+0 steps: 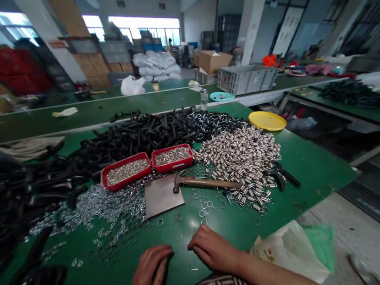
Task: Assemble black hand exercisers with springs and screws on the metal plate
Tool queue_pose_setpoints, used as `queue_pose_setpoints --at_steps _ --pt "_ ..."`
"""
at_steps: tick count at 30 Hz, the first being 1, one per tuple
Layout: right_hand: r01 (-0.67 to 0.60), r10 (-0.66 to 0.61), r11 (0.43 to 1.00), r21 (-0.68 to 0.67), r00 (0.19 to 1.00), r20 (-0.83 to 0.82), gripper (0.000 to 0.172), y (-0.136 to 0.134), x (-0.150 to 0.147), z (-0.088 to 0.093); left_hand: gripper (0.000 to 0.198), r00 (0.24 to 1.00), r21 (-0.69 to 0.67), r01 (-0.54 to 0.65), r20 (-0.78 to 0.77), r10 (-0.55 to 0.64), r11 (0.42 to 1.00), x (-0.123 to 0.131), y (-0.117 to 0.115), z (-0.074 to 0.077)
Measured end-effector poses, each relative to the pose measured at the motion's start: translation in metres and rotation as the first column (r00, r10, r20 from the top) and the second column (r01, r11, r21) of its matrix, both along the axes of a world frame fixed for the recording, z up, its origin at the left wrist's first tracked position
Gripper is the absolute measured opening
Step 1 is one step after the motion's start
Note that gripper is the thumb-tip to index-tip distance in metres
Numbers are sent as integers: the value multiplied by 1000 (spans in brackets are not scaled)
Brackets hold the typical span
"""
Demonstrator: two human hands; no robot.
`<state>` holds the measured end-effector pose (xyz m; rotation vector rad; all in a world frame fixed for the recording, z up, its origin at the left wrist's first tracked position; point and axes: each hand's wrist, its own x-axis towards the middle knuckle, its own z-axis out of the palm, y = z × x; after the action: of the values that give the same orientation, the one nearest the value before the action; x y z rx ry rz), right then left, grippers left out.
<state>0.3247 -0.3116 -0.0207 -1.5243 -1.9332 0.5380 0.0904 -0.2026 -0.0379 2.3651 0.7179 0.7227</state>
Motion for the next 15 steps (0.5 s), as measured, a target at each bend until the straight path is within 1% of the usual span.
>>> queue_pose_setpoints --at_steps 2,4,5,6,8,9,10,11,13,15 --pt "60 -59 997 54 998 -10 22 -2 0 -2 28 999 23 37 -31 -36 999 0 13 7" --pt "198 -196 972 127 980 -33 24 -4 9 -5 31 998 91 1 -64 5 996 -7 36 12" --pt "294 -291 942 163 956 -40 26 -6 17 -6 32 994 136 -52 -86 64 989 -11 49 12" --pt "390 -391 900 194 920 -38 27 -7 28 -7 34 983 185 -125 -113 148 975 -16 60 10" --pt "545 -560 805 233 828 -1 28 -12 55 -7 38 926 272 -276 -180 331 922 -23 76 -1" --pt "590 -613 772 236 790 33 27 -14 70 -6 41 888 306 -335 -213 407 891 -25 79 -7" --pt "609 -638 759 230 766 77 26 -16 85 -5 43 854 332 -375 -240 462 866 -26 78 -14" --pt "611 -643 761 218 755 130 26 -18 99 -2 44 830 352 -396 -259 494 848 -26 74 -20" --pt "603 -632 775 191 733 251 27 -23 123 3 45 812 376 -402 -274 515 835 -23 64 -29" --pt "618 -630 768 171 677 381 27 -29 138 7 47 814 380 -392 -280 508 838 -20 56 -33"
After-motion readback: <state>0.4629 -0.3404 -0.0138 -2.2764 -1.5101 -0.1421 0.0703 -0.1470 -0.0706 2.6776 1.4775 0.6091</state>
